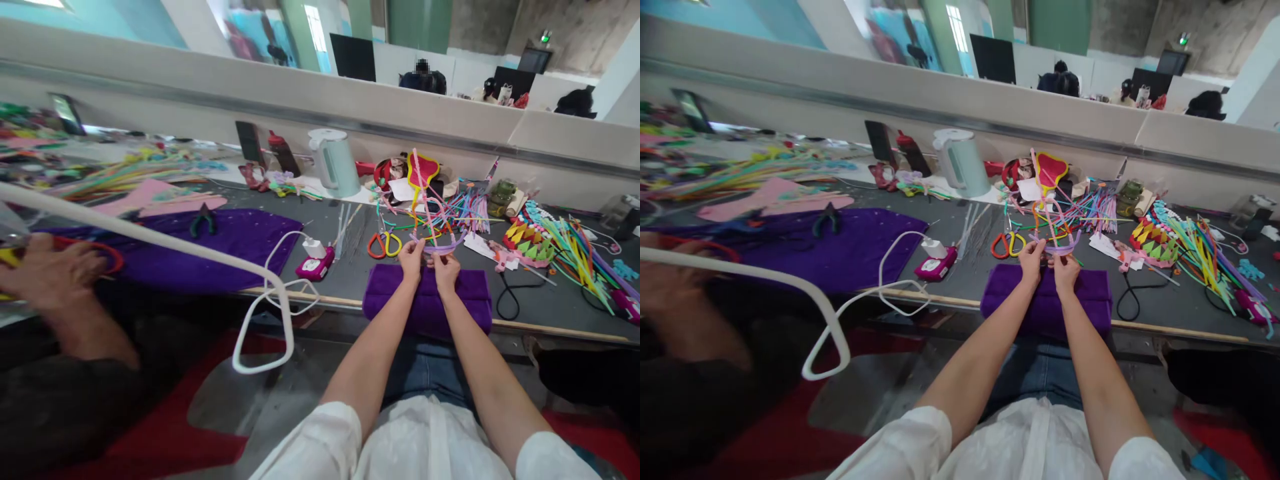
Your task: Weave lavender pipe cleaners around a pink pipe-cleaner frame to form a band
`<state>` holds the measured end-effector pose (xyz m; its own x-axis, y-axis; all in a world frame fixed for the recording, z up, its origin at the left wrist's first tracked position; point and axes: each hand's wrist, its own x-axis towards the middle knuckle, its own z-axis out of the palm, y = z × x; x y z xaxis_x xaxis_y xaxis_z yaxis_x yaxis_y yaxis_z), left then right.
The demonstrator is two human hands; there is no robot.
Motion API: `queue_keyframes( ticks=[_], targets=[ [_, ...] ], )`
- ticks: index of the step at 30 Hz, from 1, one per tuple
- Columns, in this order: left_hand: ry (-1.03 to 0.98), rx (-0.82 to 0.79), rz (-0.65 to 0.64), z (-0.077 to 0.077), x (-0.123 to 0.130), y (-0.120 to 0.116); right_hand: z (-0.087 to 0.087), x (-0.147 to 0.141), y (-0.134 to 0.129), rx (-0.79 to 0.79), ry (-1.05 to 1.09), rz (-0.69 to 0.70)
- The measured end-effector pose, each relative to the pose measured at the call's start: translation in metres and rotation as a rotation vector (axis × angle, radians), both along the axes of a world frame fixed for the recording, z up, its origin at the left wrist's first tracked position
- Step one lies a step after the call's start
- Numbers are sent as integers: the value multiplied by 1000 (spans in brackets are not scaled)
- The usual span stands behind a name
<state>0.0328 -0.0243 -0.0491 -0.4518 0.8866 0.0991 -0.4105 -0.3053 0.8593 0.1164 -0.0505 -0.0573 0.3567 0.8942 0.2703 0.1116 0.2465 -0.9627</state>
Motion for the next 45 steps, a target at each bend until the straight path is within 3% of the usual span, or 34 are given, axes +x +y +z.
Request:
queue_keyframes(
  ticks=[5,9,20,25,31,37,45],
  targets=[
    [36,-43,128,-1,7,5,-3,0,-1,84,-184,-127],
    [46,-57,128,-6,4,7,-4,1,0,70,-211,-130],
    [-113,-31,-177,-10,-31,5,-4,0,2,-34,129,99],
    [-251,-22,-335,-11,-37,6,0,-1,0,-48,275,166],
    [-362,-62,-425,-10,-37,8,1,-1,-2,-33,322,198],
    [-378,-4,-333,-16,-34,11,2,-1,-5,-36,336,191],
    [-158,52,-81,-15,-28,14,3,0,-7,-47,261,168]
  ],
)
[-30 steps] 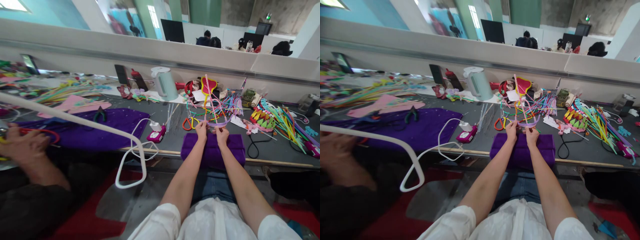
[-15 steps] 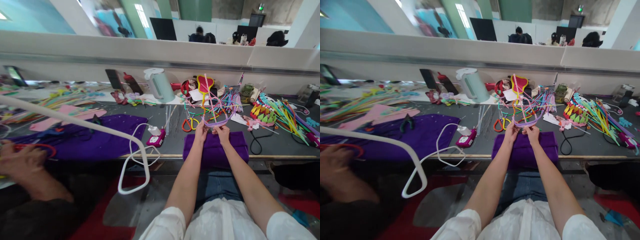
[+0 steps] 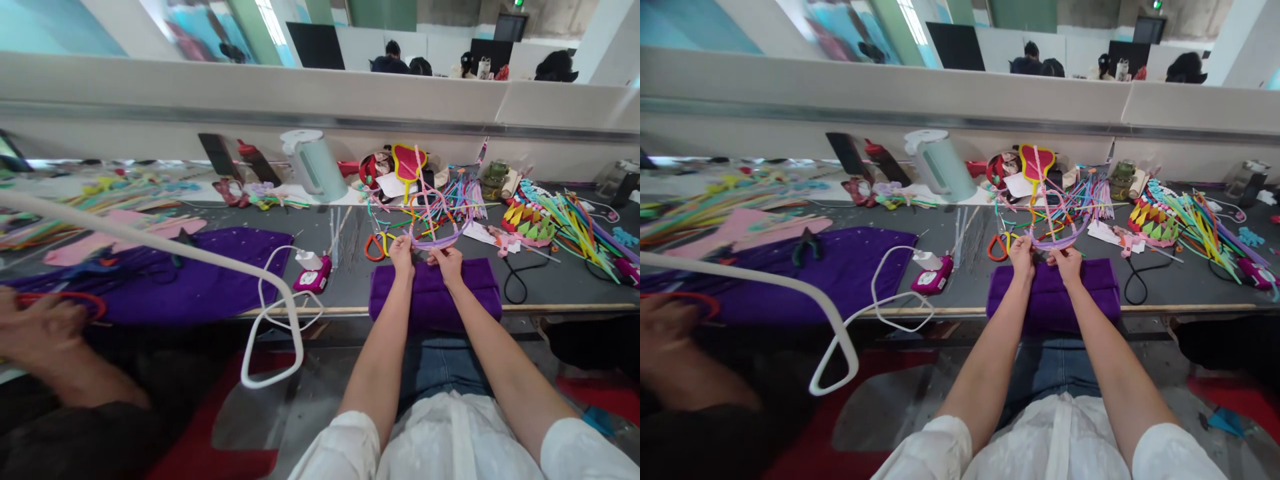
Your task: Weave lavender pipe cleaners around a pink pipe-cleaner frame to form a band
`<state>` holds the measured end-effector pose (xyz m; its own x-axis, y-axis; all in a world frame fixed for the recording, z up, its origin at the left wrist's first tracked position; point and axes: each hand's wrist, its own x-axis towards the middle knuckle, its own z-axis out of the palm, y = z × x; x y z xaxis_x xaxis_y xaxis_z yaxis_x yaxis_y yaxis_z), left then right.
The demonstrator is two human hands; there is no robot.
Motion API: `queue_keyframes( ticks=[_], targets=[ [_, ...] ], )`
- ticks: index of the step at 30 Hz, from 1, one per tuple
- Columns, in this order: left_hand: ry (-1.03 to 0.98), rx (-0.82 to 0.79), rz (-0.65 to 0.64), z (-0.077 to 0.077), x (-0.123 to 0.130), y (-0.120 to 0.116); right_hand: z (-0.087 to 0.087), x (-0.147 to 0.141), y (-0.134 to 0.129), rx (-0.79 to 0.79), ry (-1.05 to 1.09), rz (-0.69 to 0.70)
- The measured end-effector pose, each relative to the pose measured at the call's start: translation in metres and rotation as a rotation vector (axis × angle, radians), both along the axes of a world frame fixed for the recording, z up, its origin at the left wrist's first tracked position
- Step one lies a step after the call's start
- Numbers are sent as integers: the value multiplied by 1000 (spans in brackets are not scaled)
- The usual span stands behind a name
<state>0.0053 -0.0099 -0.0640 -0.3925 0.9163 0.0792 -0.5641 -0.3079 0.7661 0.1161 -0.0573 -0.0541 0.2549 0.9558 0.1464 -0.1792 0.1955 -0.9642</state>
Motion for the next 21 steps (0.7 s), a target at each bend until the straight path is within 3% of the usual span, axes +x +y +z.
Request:
queue_keyframes(
  ticks=[14,21],
  targets=[
    [259,-32,155,6,-5,-6,-7,1,3,2,-125,-41],
    [122,-86,18,5,-8,-6,-7,1,2,9,-111,-39]
  ],
)
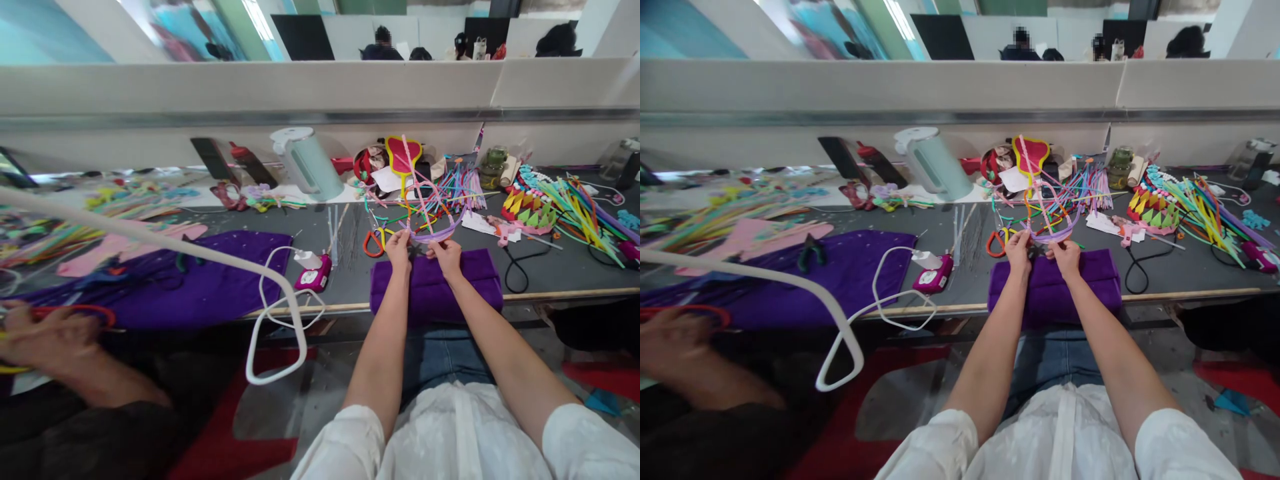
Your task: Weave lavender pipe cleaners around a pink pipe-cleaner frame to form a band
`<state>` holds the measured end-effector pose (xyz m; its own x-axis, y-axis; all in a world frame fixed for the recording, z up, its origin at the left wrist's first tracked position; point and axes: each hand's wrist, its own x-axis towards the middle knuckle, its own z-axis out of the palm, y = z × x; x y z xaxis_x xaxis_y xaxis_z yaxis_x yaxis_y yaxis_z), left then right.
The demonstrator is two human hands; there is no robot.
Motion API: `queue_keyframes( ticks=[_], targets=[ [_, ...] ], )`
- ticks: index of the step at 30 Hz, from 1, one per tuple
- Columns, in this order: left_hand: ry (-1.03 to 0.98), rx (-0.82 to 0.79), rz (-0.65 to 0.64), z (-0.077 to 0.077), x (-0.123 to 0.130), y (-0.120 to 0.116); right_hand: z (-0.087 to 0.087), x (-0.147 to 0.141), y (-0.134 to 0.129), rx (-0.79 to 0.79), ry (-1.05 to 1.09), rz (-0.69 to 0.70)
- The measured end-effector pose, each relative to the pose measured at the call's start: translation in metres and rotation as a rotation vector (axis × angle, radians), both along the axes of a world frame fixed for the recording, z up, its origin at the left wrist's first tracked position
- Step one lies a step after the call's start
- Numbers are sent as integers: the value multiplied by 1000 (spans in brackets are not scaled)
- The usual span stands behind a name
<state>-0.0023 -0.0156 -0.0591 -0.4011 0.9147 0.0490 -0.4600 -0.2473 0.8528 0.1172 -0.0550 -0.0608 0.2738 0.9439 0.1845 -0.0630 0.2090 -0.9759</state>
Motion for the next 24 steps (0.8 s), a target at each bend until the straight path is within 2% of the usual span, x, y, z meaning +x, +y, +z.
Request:
queue_keyframes(
  ticks=[5,14,20,24],
  targets=[
    [-137,-93,-121,0,-8,1,4,-1,-3,-11,26,11],
    [-204,-82,-125,-6,-11,5,3,0,-1,-27,141,12],
    [-270,-87,-309,-5,-18,3,2,1,0,-4,166,43],
    [-270,-125,-350,-4,-20,3,1,1,0,-13,155,43]
  ],
)
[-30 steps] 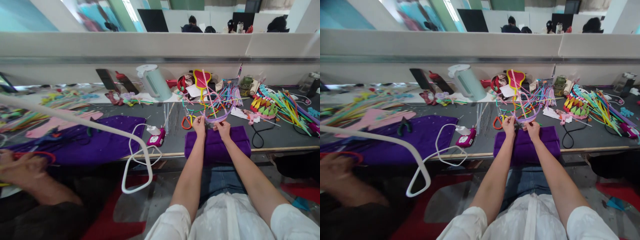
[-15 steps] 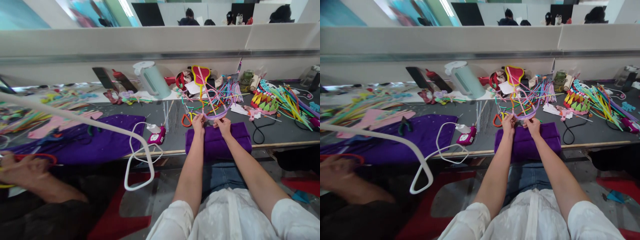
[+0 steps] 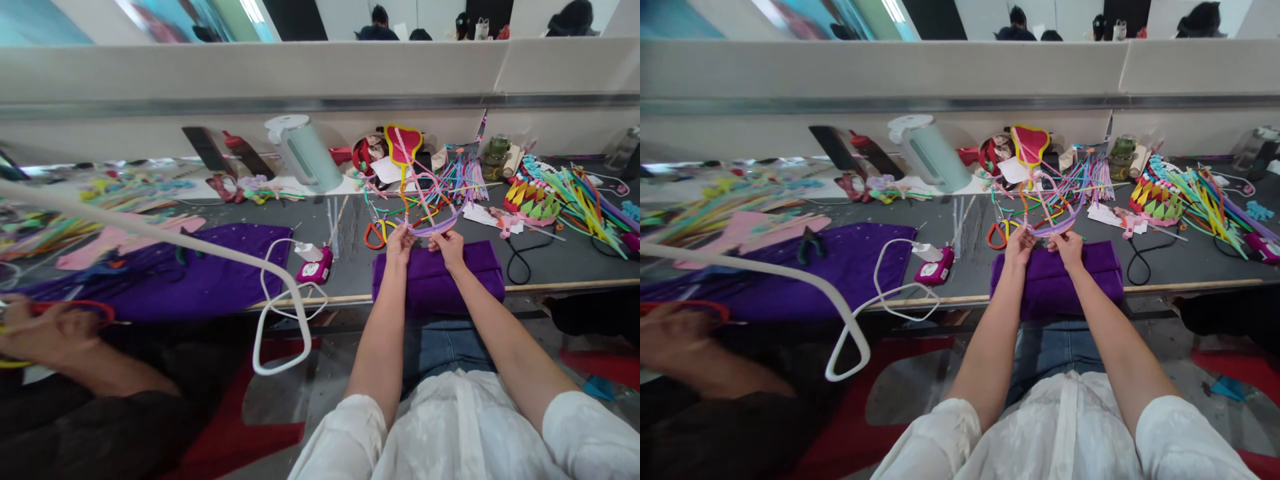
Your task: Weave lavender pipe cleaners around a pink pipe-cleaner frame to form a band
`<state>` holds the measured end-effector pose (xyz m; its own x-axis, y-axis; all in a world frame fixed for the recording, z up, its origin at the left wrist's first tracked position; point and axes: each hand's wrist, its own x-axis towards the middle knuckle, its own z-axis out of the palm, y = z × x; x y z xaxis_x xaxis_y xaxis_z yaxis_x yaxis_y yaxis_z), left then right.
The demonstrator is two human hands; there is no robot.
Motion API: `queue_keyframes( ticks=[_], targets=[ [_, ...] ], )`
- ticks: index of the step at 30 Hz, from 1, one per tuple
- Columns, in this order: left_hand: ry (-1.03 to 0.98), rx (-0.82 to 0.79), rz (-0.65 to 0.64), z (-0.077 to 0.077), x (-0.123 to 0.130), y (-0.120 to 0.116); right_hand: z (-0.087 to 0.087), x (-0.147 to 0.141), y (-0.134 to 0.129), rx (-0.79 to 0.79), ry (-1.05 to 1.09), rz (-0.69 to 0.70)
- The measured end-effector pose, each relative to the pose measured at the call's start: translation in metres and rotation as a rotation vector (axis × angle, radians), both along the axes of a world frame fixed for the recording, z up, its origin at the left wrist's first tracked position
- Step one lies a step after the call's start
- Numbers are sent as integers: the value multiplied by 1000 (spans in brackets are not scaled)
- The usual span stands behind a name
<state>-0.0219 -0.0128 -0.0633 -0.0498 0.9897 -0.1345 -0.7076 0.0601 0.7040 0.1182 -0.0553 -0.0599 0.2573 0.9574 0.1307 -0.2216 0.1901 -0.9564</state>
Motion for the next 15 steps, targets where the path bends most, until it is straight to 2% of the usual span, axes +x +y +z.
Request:
queue_keyframes(
  ticks=[7,15],
  targets=[
    [21,30,37,-2,3,0,0,0,1,-7,-17,-18],
    [93,86,157,1,10,-1,0,0,1,-12,-18,-40]
  ],
)
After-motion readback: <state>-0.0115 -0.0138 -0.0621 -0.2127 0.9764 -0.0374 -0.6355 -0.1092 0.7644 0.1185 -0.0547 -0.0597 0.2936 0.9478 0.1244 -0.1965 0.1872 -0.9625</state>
